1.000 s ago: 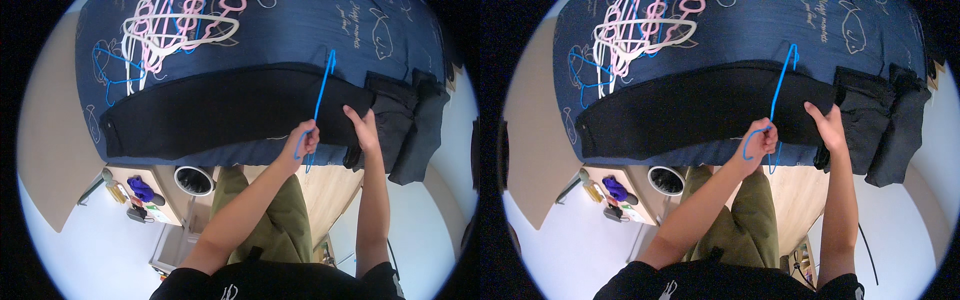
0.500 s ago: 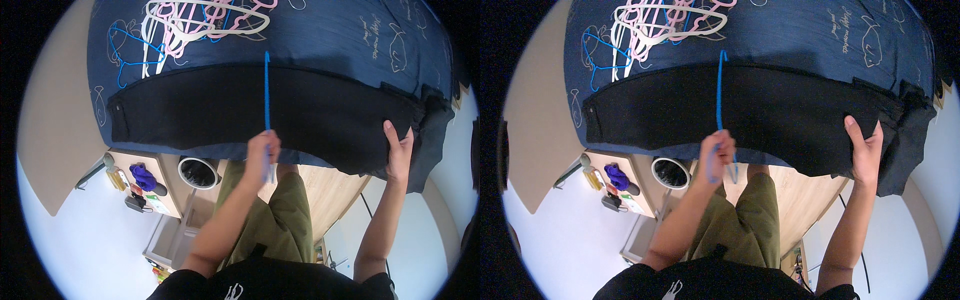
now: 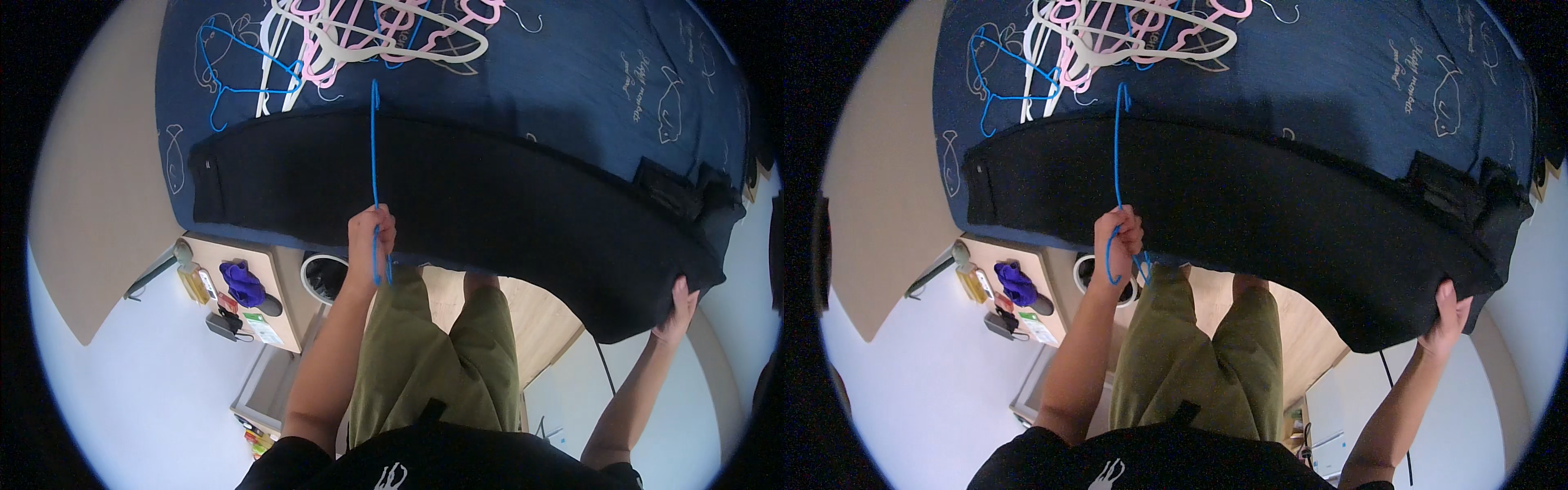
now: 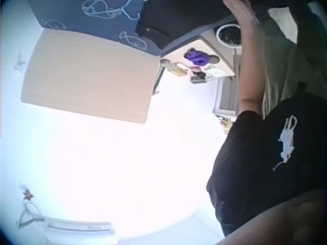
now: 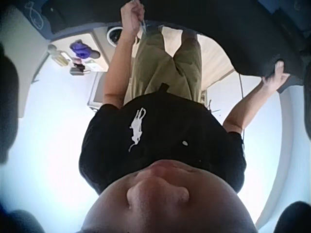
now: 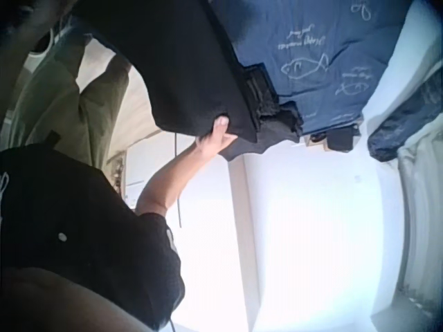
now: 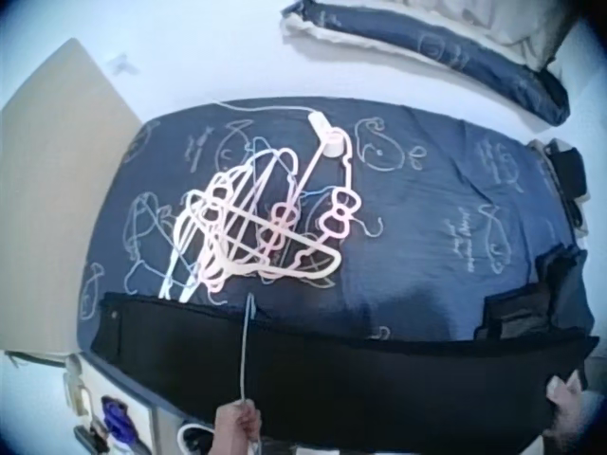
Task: The person sits on a bed and hangs several garments on plastic hangers. They place a purple sock on a blue hanger, then hang black shorts, a black polo shirt, and a black jacket, adjusting each item before setting it aside.
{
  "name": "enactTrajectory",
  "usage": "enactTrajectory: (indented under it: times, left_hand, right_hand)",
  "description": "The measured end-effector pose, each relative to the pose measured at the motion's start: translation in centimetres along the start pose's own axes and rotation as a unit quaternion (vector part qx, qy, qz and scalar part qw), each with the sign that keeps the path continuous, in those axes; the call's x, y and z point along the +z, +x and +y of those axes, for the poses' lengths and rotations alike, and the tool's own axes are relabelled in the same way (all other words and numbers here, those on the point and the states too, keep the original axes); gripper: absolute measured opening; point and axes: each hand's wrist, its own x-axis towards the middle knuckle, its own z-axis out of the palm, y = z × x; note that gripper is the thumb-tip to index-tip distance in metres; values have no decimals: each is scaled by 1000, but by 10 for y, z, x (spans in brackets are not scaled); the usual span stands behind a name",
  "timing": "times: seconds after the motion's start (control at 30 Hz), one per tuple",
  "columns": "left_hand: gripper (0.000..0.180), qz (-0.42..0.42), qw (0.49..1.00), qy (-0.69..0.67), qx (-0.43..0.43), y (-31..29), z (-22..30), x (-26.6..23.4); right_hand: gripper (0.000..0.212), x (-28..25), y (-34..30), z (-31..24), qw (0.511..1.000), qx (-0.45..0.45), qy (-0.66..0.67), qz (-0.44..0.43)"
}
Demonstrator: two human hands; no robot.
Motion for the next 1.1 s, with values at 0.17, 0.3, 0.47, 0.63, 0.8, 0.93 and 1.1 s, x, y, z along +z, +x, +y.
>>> enactTrajectory:
  times: [0.17,0.3,0.47,0.63,0.8,0.93,1.1]
  left_hand:
    - [34,-58,998,-14,-36,8,10,-35]
    - [35,-59,996,-51,-45,14,10,-51]
    - [36,-86,995,-34,-39,17,9,-55]
    - [37,-100,992,-49,-53,16,7,-48]
    - [38,-115,991,-24,-56,16,9,-38]
    - [37,-76,996,11,-46,8,22,-22]
    - [35,-12,993,105,60,-34,43,-11]
  right_hand:
    - [65,18,2,-13,999,9,-11,31]
    - [63,36,12,-12,997,36,-54,49]
    - [57,42,29,1,990,69,-112,59]
    - [42,47,62,51,979,88,-181,-20]
    - [48,57,77,104,955,72,-283,48]
    - [43,59,74,157,920,-85,-367,104]
    - [35,233,-40,89,919,-106,-343,-161]
